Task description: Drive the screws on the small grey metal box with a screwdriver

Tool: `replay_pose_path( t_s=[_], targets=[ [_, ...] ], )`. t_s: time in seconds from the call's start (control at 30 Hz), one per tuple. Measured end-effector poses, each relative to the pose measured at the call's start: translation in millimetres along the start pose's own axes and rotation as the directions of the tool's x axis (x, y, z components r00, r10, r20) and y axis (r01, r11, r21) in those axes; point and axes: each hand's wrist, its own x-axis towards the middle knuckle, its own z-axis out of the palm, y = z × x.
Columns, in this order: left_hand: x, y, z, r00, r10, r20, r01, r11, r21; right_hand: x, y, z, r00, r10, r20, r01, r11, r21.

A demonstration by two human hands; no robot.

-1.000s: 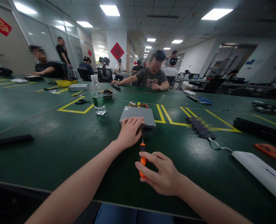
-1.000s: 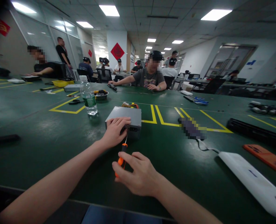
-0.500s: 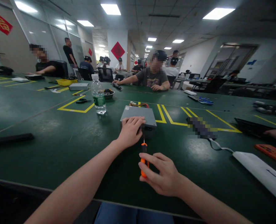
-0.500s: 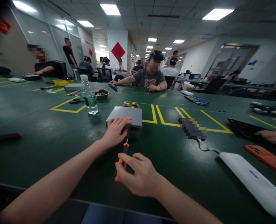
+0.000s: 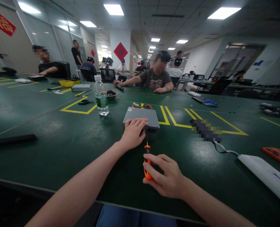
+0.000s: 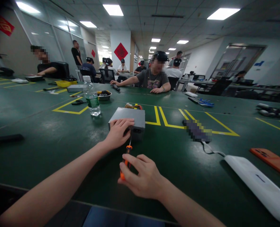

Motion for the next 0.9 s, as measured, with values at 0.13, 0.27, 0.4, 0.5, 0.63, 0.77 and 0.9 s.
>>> replay_pose_path(
  t_s=[0.13, 0.27, 0.4, 0.5, 0.63, 0.77, 0.9],
  targets=[
    [-0.2, 0.2, -0.3, 1.0, -0.004, 0.005, 0.004, 1.0, 0.0, -2.8, 1.1, 4.2, 0.999, 0.021, -0.03, -0.019, 0.999, 0.043],
    [-0.5, -0.2, -0.1, 1.0, 0.003, -0.005, -0.003, 1.0, -0.002, 0.6, 0.9, 2.0, 0.998, 0.056, 0.031, -0.059, 0.995, 0.084],
    [-0.3, -0.1, 0.1, 1.0, 0.011, -0.007, -0.011, 1.0, -0.004, 2.6, 1.5, -1.4, 0.998, 0.014, 0.054, -0.015, 1.0, 0.017],
    [-0.2, 0.7, 0.1, 1.0, -0.008, 0.002, 0.008, 1.0, -0.005, -1.2, 2.5, 1.0, 1.0, 0.01, -0.013, -0.009, 1.0, 0.015],
    [-0.2, 1.0, 0.6, 1.0, -0.017, 0.004, 0.017, 1.0, -0.006, -4.4, 3.0, 4.7, 0.999, 0.033, -0.021, -0.032, 0.998, 0.053],
    [-0.5, -0.4, 2.0, 1.0, -0.005, -0.01, 0.005, 1.0, 0.0, 0.3, 2.2, 1.2, 0.997, 0.04, 0.059, -0.043, 0.998, 0.047],
    [-0.5, -1.2, 2.5, 1.0, 0.012, -0.02, -0.012, 1.0, 0.003, 0.8, 2.1, -1.0, 0.999, 0.01, 0.044, -0.01, 1.0, -0.013]
  ],
)
